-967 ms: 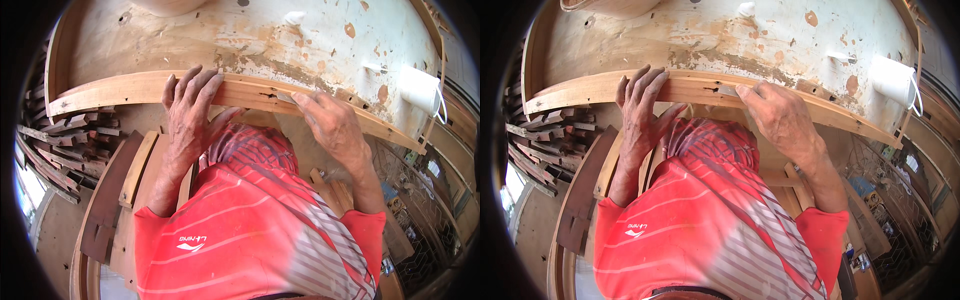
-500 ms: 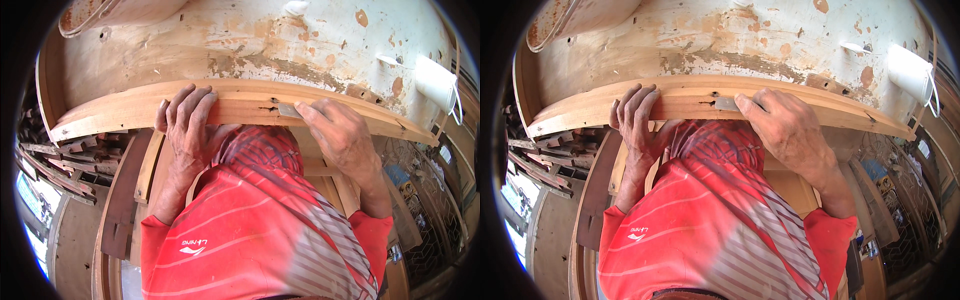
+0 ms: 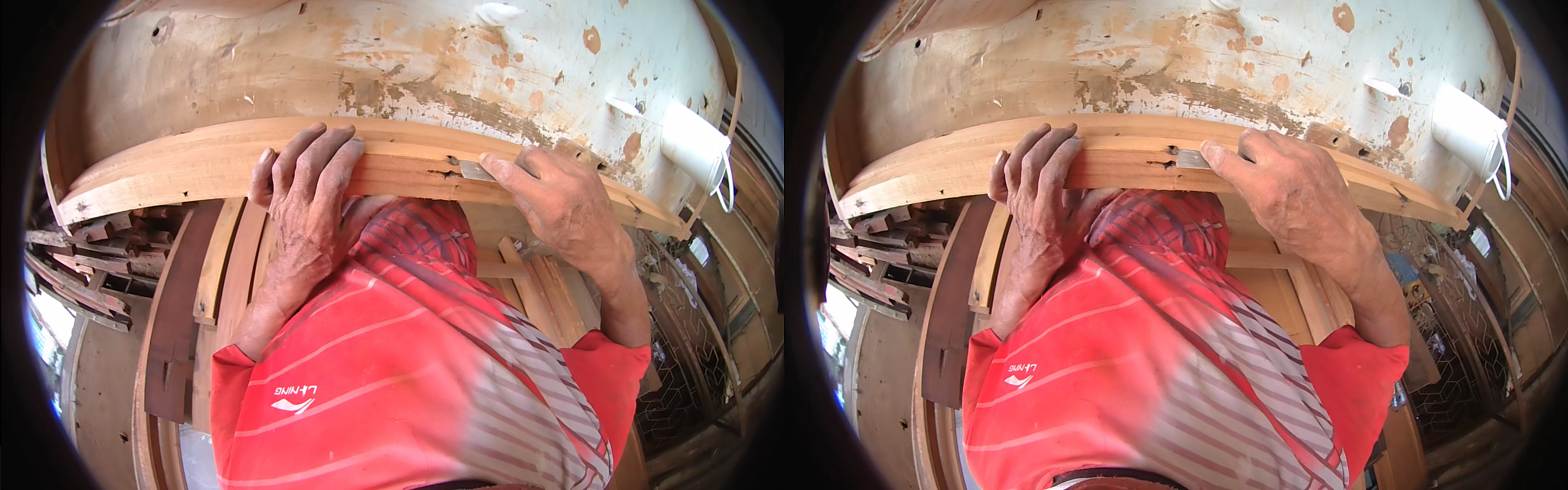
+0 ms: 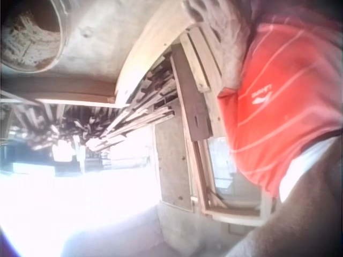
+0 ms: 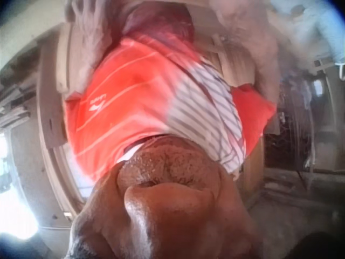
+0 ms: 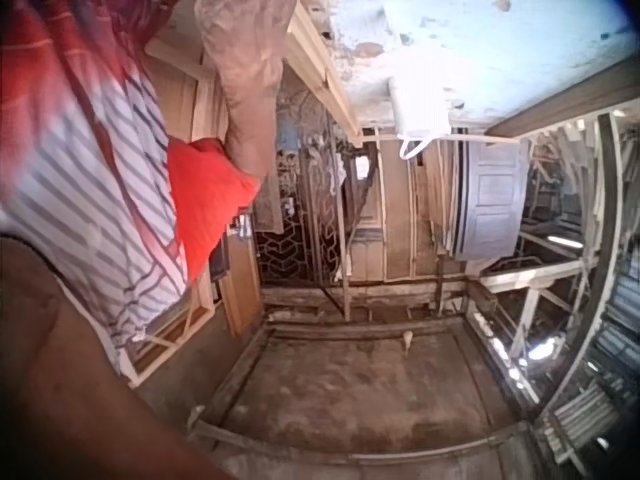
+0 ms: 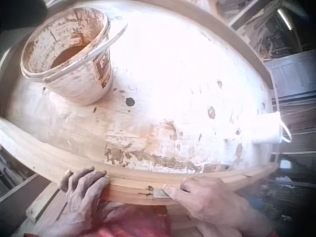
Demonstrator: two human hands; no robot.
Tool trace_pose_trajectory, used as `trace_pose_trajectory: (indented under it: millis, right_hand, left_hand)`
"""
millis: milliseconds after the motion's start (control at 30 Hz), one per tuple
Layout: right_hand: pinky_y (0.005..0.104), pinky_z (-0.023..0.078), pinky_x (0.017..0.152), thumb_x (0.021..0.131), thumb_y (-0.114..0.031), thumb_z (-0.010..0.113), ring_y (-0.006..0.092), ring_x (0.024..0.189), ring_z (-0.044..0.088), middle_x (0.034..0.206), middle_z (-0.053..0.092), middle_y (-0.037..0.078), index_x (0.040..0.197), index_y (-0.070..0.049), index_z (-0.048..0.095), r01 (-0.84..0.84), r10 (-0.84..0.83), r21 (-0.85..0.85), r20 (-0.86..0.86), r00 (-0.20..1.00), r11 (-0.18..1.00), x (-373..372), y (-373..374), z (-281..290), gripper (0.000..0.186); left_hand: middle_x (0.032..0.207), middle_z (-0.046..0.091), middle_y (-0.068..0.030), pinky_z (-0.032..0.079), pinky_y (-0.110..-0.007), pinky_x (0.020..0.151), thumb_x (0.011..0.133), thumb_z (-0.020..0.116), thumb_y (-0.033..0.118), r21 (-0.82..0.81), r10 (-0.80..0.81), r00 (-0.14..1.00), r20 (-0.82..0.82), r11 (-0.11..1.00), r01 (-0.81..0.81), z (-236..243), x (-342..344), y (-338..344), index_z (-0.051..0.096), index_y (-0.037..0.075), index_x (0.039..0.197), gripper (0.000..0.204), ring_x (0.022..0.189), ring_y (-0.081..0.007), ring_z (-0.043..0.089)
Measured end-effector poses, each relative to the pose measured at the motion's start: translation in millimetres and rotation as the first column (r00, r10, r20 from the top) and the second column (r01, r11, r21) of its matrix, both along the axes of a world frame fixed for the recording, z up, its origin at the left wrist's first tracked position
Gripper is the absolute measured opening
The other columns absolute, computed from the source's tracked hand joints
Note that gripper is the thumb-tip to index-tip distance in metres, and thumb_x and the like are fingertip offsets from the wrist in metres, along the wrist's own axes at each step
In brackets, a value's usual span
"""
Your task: The person is repairing a wooden frame by filling holes and imperfections. They use a putty knife to apply a brown filler paste from a bucket and a white adhesive from a tube to the wood surface, smoothing the material into the defects.
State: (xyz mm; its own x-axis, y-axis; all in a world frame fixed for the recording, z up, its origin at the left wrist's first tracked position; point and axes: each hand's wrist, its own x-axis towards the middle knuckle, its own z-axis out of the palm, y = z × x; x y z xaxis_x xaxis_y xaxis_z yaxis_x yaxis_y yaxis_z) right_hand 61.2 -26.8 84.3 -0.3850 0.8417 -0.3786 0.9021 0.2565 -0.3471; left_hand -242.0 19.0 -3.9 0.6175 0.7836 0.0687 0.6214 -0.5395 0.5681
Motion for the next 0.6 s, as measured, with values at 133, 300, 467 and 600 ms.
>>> trace_pose_trajectory:
  millis: [133, 300, 467, 600]
  right_hand:
    - [0.041, 0.056, 0.066, 0.092, -0.009, 0.062, 0.0285, 0.079, 0.067, 0.089, 0.058, 0.01, 0.131, -0.012, 0.066, -0.128, 0.133, -0.079, 0.061, 0.989, 0.989, 2.0, 10.4, 1.2, 0.04]
    - [0.0415, 0.056, 0.066, 0.092, -0.011, 0.06, 0.0274, 0.08, 0.068, 0.089, 0.058, 0.008, 0.127, -0.016, 0.064, -0.341, 0.343, -0.056, 0.042, 0.938, 0.939, 14.6, 38.4, -2.6, 0.035]
    - [0.0416, 0.057, 0.065, 0.094, -0.012, 0.058, 0.0254, 0.082, 0.069, 0.089, 0.058, 0.006, 0.118, -0.015, 0.058, -0.587, 0.589, -0.072, 0.011, 0.808, 0.806, 20.6, 74.2, -9.6, 0.025]
    - [0.0418, 0.058, 0.066, 0.093, -0.012, 0.057, 0.0268, 0.086, 0.07, 0.091, 0.06, 0.007, 0.116, -0.015, 0.056, -0.687, 0.681, -0.106, -0.092, 0.727, 0.719, 26.8, 97.2, -24.2, 0.023]
  left_hand:
    - [0.139, 0.06, -0.0052, 0.027, -0.051, 0.116, 0.082, 0.083, 0.042, -0.023, 0.008, 1.0, -0.021, 1.0, -0.009, 3.3, -0.3, 2.2, 0.055, 0.016, 0.145, 0.073, 0.134, -0.0292, 0.053]
    - [0.139, 0.06, -0.0033, 0.028, -0.049, 0.117, 0.081, 0.081, 0.045, 0.04, 0.031, 0.999, -0.017, 0.999, -0.03, -1.5, -0.2, 0.4, 0.057, 0.016, 0.143, 0.072, 0.134, -0.0272, 0.053]
    - [0.139, 0.062, -0.0018, 0.027, -0.049, 0.118, 0.079, 0.078, 0.055, 0.064, 0.062, 0.997, -0.045, 0.996, -0.059, -2.5, -0.3, -0.5, 0.06, 0.018, 0.14, 0.074, 0.133, -0.0254, 0.054]
    - [0.141, 0.06, -0.0012, 0.029, -0.049, 0.117, 0.079, 0.079, 0.051, 0.082, 0.062, 0.997, -0.048, 0.995, -0.058, -3.2, 0.2, -1.7, 0.059, 0.018, 0.14, 0.072, 0.135, -0.025, 0.052]
